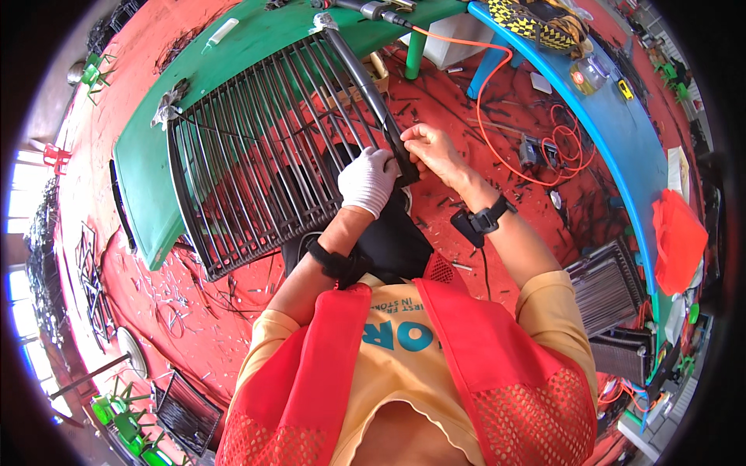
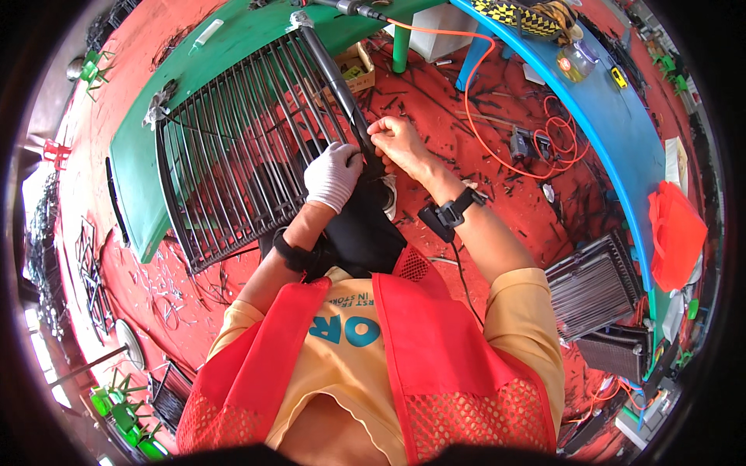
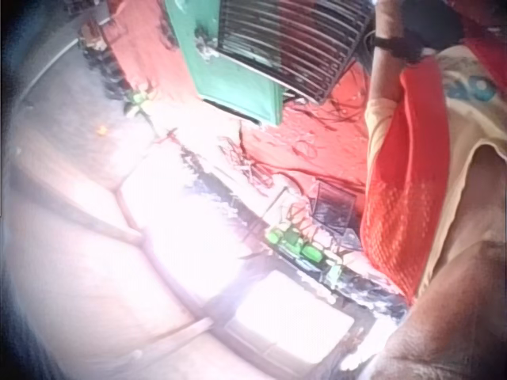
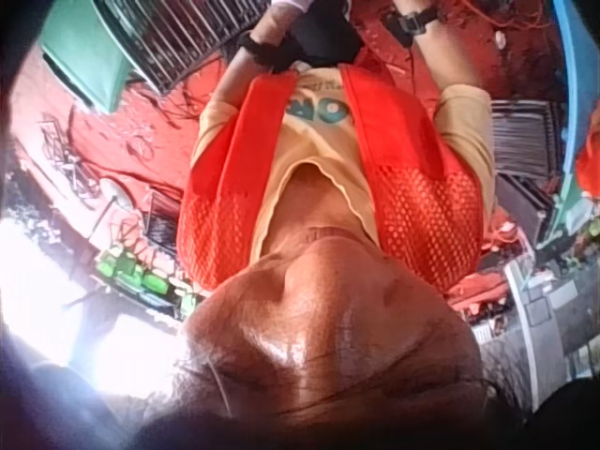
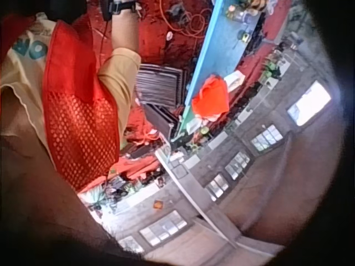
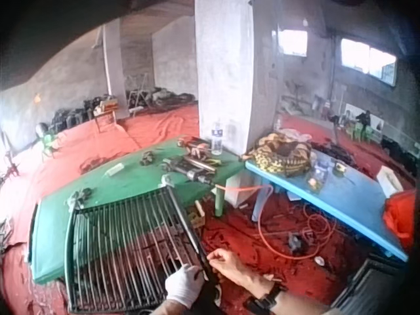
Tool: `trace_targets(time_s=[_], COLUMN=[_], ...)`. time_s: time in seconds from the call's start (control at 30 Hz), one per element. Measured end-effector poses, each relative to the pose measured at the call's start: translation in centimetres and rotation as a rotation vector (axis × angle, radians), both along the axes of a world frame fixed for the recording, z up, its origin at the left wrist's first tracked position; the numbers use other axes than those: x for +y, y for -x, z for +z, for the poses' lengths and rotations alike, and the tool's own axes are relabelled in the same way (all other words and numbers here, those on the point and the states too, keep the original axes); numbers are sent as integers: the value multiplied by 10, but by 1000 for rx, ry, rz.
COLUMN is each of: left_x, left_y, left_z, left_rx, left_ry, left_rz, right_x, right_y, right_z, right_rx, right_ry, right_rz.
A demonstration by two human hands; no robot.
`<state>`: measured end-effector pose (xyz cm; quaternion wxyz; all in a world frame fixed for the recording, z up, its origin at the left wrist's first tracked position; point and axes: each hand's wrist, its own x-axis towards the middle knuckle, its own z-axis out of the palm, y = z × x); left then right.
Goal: The person sits on the floor and uses a metal tool to pry and adjust the bars of a black metal grate. They repeatedly insert the tool between the bars, lever them, and reposition the grate while working.
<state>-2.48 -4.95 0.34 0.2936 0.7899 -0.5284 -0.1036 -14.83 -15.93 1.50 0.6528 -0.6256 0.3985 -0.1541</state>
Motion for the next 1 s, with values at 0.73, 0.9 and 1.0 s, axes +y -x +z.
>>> trace_targets(time_s=[0.73, 0.9, 1.0], left_x=[-5, -8, -7], left_y=[-2, -6, -6], left_z=[4, 14, 16], left_rx=[680, 858, 732], left_ry=[-129, -220, -239], left_rz=[129, 162, 84], right_x=[5, 6, 10], right_y=[10, 18, 15], right_z=[-20, -14, -15], right_rx=[-219, -98, -128], right_ry=[-125, 139, 159], right_rz=[-4, 171, 104])
